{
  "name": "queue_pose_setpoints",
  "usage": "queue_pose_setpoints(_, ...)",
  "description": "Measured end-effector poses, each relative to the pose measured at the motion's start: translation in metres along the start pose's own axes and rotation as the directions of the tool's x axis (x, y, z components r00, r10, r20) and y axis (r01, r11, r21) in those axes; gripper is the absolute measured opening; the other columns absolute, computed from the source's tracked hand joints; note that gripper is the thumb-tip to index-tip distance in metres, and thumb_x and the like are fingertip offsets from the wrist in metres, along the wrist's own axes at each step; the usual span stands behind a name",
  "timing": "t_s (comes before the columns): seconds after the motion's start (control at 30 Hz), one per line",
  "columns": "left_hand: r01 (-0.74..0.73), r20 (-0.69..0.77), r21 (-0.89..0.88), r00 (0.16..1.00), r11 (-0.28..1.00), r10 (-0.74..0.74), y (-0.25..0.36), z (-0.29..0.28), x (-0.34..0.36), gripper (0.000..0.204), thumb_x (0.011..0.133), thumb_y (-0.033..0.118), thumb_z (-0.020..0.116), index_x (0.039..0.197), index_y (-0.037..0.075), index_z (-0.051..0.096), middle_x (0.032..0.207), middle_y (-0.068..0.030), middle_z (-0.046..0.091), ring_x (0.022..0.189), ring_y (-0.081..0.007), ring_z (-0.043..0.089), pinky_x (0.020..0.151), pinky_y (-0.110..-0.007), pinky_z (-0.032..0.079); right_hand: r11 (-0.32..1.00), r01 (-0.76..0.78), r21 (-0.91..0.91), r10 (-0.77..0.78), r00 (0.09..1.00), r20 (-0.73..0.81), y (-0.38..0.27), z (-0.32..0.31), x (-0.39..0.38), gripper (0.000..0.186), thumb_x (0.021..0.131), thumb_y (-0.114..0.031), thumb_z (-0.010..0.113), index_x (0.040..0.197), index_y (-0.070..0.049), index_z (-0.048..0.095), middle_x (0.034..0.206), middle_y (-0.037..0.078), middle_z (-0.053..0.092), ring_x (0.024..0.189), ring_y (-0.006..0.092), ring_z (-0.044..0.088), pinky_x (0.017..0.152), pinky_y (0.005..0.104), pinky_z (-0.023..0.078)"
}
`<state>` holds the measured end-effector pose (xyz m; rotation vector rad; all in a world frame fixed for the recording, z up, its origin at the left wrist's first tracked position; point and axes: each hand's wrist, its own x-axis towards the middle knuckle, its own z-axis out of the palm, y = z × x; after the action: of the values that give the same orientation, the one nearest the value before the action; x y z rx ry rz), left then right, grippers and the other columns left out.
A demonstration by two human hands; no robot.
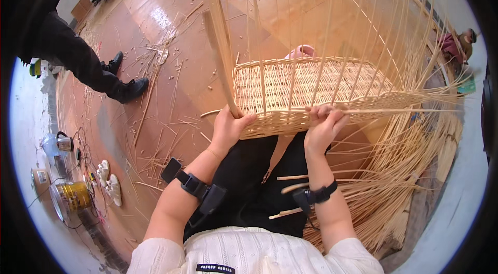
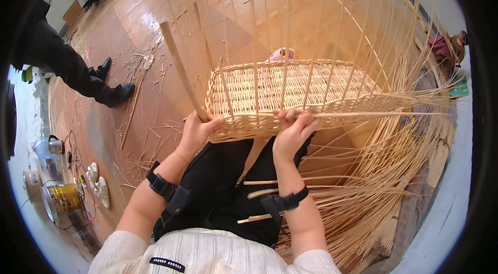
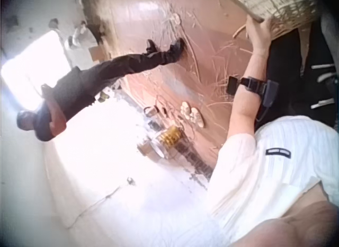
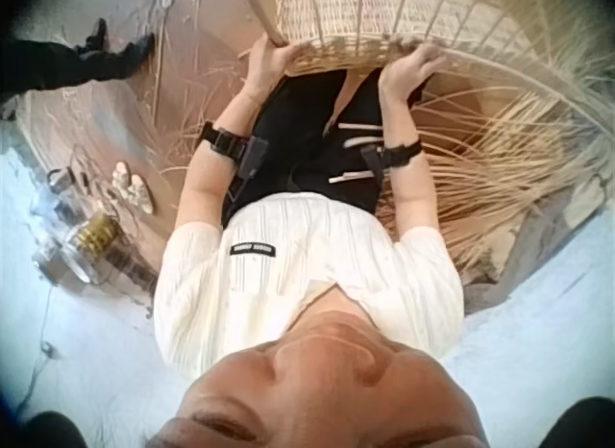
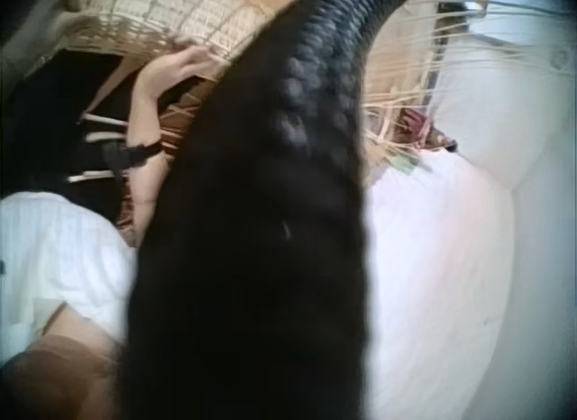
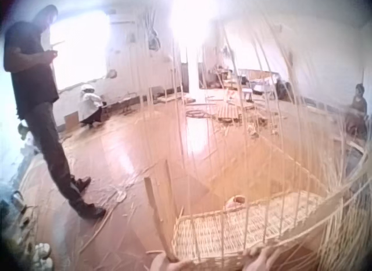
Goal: Weaving a rectangular wicker basket using long plant stalks.
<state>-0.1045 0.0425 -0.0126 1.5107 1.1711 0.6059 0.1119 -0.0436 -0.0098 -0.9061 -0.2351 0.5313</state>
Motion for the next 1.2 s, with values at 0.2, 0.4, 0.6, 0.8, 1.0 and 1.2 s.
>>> queue_pose_setpoints(0.2,-0.060,-0.296,-0.275,0.955,0.960,-0.025,0.006,0.045,-0.011,0.058,0.073,0.032,0.086,0.103,-0.003,0.052,0.093,-0.0123,0.060,0.082,-0.0224,0.062,0.069,-0.035,0.051,1.000,-0.027,0.008,0.027,0.999,-0.030,0.005,-0.004,-0.001,0.012,0.108,-0.022,0.036,0.116,-0.014,0.032,0.081,0.006,0.051,0.072,0.0186,0.056,0.076,0.0426,0.057)
queue_pose_setpoints(0.4,0.065,-0.507,-0.105,0.855,0.992,-0.110,-0.014,0.032,0.014,0.069,0.062,0.042,0.093,0.096,-0.001,0.051,0.085,-0.0090,0.056,0.075,-0.0230,0.057,0.070,-0.036,0.049,1.000,-0.015,-0.013,0.016,0.998,0.068,0.002,0.020,-0.077,0.027,0.109,-0.023,0.032,0.133,-0.015,0.023,0.089,0.010,0.054,0.083,0.0215,0.058,0.091,0.0450,0.052)
queue_pose_setpoints(0.6,0.130,-0.446,0.048,0.890,0.990,-0.095,-0.040,-0.022,0.036,0.063,0.064,0.037,0.091,0.096,-0.002,0.053,0.081,-0.0067,0.057,0.072,-0.0197,0.056,0.070,-0.034,0.049,0.967,-0.219,-0.131,0.234,0.965,0.117,0.035,0.024,-0.030,0.023,0.109,-0.027,0.030,0.130,-0.017,0.030,0.095,0.009,0.059,0.093,0.0251,0.065,0.091,0.0426,0.051)
queue_pose_setpoints(0.8,-0.251,-0.195,-0.011,0.950,0.968,0.244,0.003,-0.019,0.018,0.031,0.088,0.024,0.072,0.101,-0.001,0.059,0.092,-0.0128,0.067,0.089,-0.0213,0.063,0.085,-0.034,0.047,0.949,-0.222,-0.225,0.251,0.961,0.114,0.036,0.017,-0.040,0.023,0.109,-0.027,0.030,0.129,-0.016,0.030,0.102,0.010,0.063,0.097,0.0237,0.066,0.092,0.0392,0.049)
queue_pose_setpoints(1.0,-0.100,0.276,0.127,0.959,0.987,0.062,-0.030,0.016,0.066,0.032,0.089,0.031,0.073,0.099,0.003,0.062,0.090,-0.0100,0.069,0.089,-0.0204,0.065,0.079,-0.034,0.050,0.929,-0.245,-0.277,0.251,0.968,-0.015,-0.008,-0.010,-0.005,0.034,0.092,0.005,0.055,0.120,-0.010,0.043,0.103,0.008,0.063,0.082,0.0135,0.060,0.071,0.0273,0.051)
queue_pose_setpoints(1.2,-0.171,0.135,0.264,0.981,0.949,0.139,-0.017,0.016,0.063,0.038,0.082,0.038,0.078,0.088,0.006,0.059,0.077,-0.0106,0.068,0.077,-0.0261,0.065,0.064,-0.038,0.048,0.847,-0.221,-0.483,0.214,0.974,-0.069,-0.042,-0.020,-0.007,0.039,0.094,0.003,0.053,0.121,-0.015,0.031,0.102,0.009,0.063,0.075,0.0119,0.059,0.063,0.0240,0.049)
